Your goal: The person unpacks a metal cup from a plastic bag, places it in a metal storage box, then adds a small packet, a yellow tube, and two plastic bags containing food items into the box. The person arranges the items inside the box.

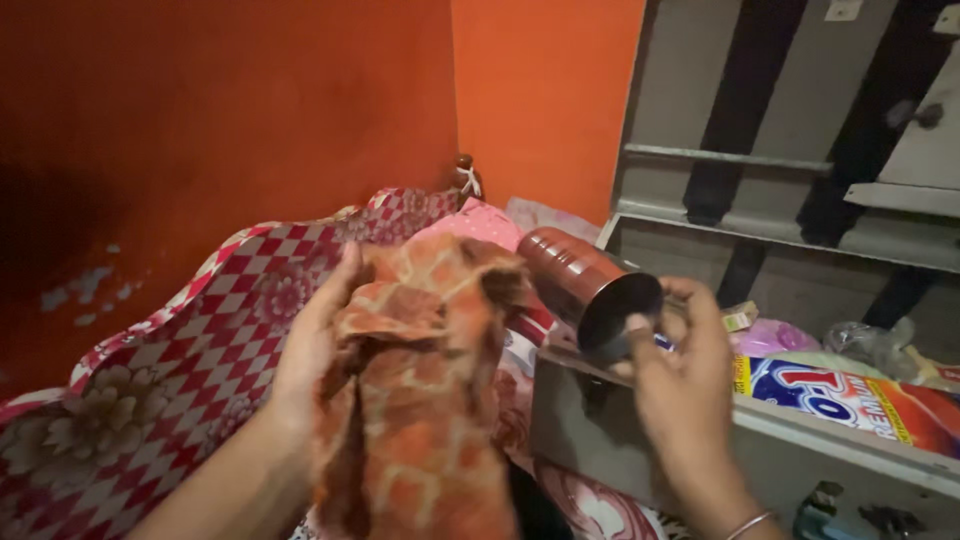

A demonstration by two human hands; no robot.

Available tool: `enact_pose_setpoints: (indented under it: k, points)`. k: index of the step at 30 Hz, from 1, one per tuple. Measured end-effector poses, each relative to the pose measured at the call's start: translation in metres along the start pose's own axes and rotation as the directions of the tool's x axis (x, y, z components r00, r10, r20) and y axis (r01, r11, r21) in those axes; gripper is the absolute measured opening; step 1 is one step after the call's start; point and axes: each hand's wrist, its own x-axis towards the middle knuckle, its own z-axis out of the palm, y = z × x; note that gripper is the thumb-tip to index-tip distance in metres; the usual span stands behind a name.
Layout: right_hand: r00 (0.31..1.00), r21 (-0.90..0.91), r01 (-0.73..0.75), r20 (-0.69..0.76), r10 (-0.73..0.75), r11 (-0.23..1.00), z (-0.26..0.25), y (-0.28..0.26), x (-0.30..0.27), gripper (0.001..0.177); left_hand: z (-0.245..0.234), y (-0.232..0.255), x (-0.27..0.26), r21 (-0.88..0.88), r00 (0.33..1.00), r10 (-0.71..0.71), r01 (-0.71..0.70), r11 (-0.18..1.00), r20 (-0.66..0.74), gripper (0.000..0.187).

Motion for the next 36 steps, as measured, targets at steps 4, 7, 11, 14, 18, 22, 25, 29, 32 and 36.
enact_pose_setpoints:
  k: [4,7,11,14,18,22,25,29,32,36]
  points:
    - [0.988,0.199,-0.152,0.038,0.147,0.968,0.030,0.011,-0.010,0.050,0.016,-0.038,0.011,0.085,0.990,0.143,-0.143,0.986,0.015,0.069]
    - [0.984,0.225,-0.114,0.160,0.079,0.968,0.048,0.009,-0.029,0.064,0.016,-0.060,0.049,0.281,0.527,0.721,-0.850,0.446,0.450,0.068]
    - [0.951,0.241,-0.061,0.308,-0.017,0.969,0.055,0.013,-0.058,0.072,-0.017,-0.060,0.099,-0.121,0.927,0.333,-0.315,0.941,0.174,0.064]
    - [0.962,0.221,-0.127,0.264,0.066,0.967,0.056,0.029,-0.047,0.075,-0.023,-0.090,0.113,-0.052,0.860,0.497,-0.495,0.868,0.113,0.046]
    - [0.985,0.177,0.002,0.170,-0.032,0.984,0.060,0.054,-0.021,0.065,-0.008,-0.117,0.090,0.318,0.639,0.751,-0.755,0.573,0.167,0.038]
    - [0.953,-0.093,-0.038,0.297,0.064,0.995,0.048,0.069,-0.018,0.063,-0.003,-0.082,0.054,0.384,0.207,0.784,-0.922,-0.043,0.585,0.033]
    - [0.903,-0.158,0.066,0.430,0.009,0.985,0.044,0.060,-0.025,0.055,-0.003,-0.052,0.057,0.702,0.607,0.503,-0.712,0.000,0.615,0.040]
    - [0.853,-0.562,0.262,0.515,0.084,0.785,0.042,0.026,-0.038,0.029,-0.027,-0.040,0.104,0.757,0.831,0.157,-0.552,0.348,0.534,0.046]
    - [0.736,-0.307,0.549,0.618,-0.276,0.777,0.049,0.001,-0.042,0.029,-0.065,-0.054,0.139,0.662,0.885,-0.012,-0.340,0.668,0.466,0.045]
    - [0.731,-0.089,0.443,0.612,-0.302,0.892,0.055,-0.014,-0.042,0.030,-0.123,-0.066,0.156,0.556,0.979,0.097,-0.181,0.811,0.177,0.044]
